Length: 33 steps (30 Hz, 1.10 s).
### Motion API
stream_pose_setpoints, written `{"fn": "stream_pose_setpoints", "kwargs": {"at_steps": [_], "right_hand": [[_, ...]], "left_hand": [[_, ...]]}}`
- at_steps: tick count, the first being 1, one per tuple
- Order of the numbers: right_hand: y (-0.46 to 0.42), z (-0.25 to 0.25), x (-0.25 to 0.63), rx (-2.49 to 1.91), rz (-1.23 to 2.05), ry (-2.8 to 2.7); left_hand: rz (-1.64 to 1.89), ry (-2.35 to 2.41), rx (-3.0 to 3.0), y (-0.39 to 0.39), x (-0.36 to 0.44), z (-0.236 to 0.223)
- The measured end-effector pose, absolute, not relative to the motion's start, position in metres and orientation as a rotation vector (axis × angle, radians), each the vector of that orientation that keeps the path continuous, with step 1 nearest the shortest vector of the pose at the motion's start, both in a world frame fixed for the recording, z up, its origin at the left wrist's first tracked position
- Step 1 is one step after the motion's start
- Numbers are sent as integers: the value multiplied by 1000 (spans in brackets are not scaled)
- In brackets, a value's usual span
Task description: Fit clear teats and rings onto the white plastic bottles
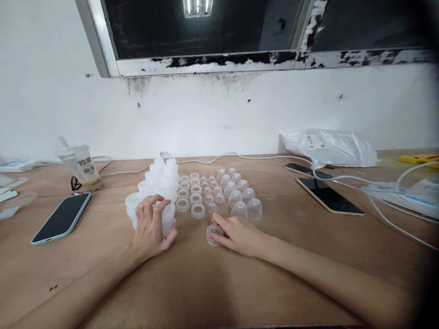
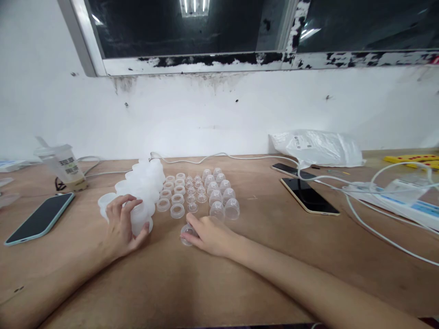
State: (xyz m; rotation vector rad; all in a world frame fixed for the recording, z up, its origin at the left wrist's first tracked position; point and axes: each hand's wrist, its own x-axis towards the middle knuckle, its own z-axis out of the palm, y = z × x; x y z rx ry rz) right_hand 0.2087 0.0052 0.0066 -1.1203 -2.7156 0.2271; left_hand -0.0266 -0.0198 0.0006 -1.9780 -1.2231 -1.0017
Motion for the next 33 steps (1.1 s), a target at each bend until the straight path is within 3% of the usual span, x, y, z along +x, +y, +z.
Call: {"fn": "stream_pose_setpoints", "kwargs": {"at_steps": [22, 26, 33], "right_hand": [[4, 6, 205, -1067, 174, -2721], [3, 6, 199, -1115, 196, -2683], [5, 5, 197, -1063, 384, -2605]], "left_hand": [[-1013, -1159, -1925, -22, -21, -5], [-877, -931, -2316, -38, 2, -5], [-720, -1359, -2730, -32, 42, -9]]}}
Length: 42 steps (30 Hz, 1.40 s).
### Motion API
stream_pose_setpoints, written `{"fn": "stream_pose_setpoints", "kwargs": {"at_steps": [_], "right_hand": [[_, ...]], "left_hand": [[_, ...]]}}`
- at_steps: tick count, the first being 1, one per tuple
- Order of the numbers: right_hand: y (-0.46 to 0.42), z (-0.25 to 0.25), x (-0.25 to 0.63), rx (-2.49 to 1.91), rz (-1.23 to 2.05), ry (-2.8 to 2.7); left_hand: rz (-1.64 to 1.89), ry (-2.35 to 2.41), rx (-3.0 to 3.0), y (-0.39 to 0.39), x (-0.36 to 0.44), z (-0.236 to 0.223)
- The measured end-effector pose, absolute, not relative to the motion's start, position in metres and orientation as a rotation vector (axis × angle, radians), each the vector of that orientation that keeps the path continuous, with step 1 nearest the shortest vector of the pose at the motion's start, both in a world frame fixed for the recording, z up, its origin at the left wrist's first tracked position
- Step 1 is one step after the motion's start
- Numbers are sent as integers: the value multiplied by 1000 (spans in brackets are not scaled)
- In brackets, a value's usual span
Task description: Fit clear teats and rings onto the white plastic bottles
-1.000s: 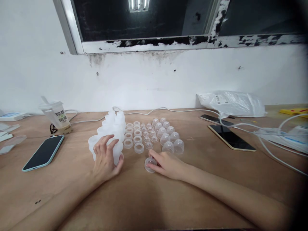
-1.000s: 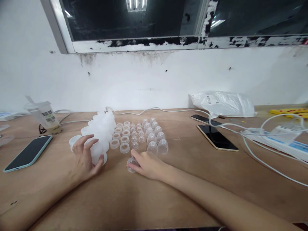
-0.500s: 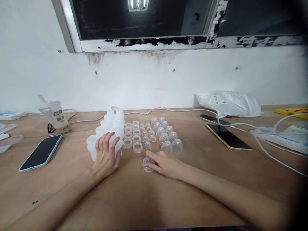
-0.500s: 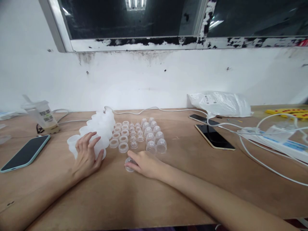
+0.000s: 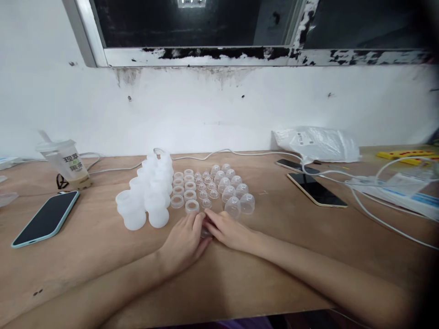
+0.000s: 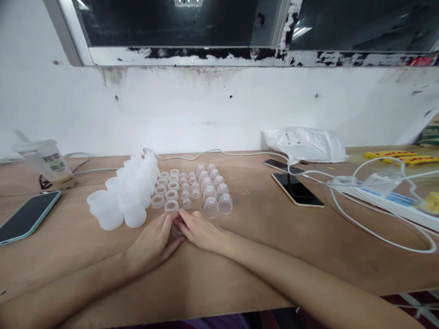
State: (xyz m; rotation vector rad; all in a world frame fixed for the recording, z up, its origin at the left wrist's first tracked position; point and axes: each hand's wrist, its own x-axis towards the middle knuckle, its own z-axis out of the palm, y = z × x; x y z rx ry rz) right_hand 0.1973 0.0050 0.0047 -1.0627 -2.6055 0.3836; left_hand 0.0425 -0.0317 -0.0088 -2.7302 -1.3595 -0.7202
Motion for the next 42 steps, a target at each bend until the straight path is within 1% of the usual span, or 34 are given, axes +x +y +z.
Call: {"fn": "stream_pose_setpoints", "kwargs": {"at_steps": [7, 12, 17, 20, 23, 26, 29, 34, 42], "right_hand": [[0, 0, 197, -942, 467, -2533], [-1, -4, 196, -870, 371, -2691], [-3, -8, 198, -786, 287, -2719], [-6, -7, 199, -864, 261, -2629], [-8, -1, 201, -1101, 196, -2519], [-7, 6, 205, -1412, 60, -2512], [-1, 9, 209, -1573, -82, -2511], [6, 6, 210, -1598, -45, -2465], [-8, 6, 205, -1396, -110, -2540]], "left_hand": [[-649, -1492, -2677, -36, 43, 3], [-420, -1590, -2668, -46, 42, 11], [-294, -1553, -2668, -49, 40, 16], [-268, -1514, -2609, -49, 39, 15], [-245, -1481, -2509, -50, 37, 10], [-244, -1403, -2372, -50, 35, 4], [-248, -1377, -2274, -46, 33, 0], [-235, -1376, -2229, -37, 27, 1], [-198, -1432, -2233, -27, 21, 8]]}}
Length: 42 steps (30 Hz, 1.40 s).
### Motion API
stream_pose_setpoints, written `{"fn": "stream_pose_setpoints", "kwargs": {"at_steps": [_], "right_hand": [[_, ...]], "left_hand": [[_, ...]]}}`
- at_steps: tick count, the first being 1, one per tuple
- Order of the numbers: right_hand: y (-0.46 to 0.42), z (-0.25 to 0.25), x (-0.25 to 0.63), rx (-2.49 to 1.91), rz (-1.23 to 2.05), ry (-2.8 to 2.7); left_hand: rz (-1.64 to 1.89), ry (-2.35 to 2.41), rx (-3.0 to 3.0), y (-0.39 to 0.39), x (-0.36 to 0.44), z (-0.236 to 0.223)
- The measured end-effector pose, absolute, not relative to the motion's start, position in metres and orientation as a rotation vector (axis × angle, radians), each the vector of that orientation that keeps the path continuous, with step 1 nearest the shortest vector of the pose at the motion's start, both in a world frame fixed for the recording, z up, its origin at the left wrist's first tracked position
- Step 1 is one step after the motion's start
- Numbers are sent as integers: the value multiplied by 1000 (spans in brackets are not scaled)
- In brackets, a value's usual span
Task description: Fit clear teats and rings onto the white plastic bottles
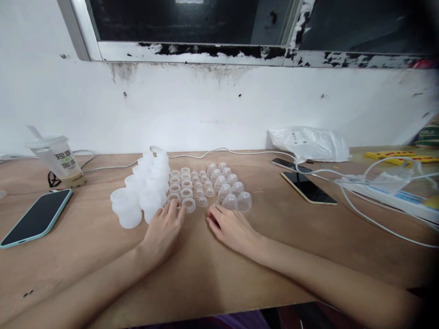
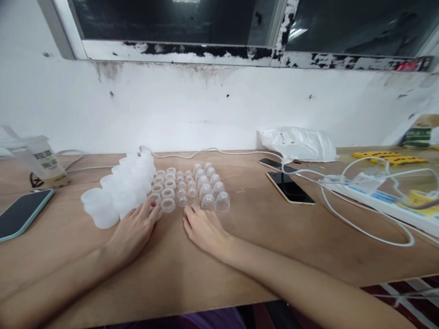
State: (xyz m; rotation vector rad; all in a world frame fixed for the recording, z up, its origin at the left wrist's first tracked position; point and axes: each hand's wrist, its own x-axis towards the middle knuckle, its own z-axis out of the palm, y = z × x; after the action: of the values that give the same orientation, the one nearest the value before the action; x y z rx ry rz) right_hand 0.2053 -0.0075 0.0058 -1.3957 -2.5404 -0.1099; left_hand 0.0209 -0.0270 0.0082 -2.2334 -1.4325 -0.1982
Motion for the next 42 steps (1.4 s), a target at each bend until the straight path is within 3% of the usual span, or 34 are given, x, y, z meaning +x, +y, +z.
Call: {"fn": "stream_pose_setpoints", "kwargs": {"at_steps": [18, 30, 42], "right_hand": [[-8, 0, 206, -1147, -38, -2486], [35, 20, 244, -1165, -630, -2284], [57, 1, 241, -1258, -636, -2365]], "left_hand": [[-164, -1358, -2350, -19, 25, 2], [-107, -1391, -2398, -20, 23, 2], [-351, -1215, -2410, -30, 26, 6]]}}
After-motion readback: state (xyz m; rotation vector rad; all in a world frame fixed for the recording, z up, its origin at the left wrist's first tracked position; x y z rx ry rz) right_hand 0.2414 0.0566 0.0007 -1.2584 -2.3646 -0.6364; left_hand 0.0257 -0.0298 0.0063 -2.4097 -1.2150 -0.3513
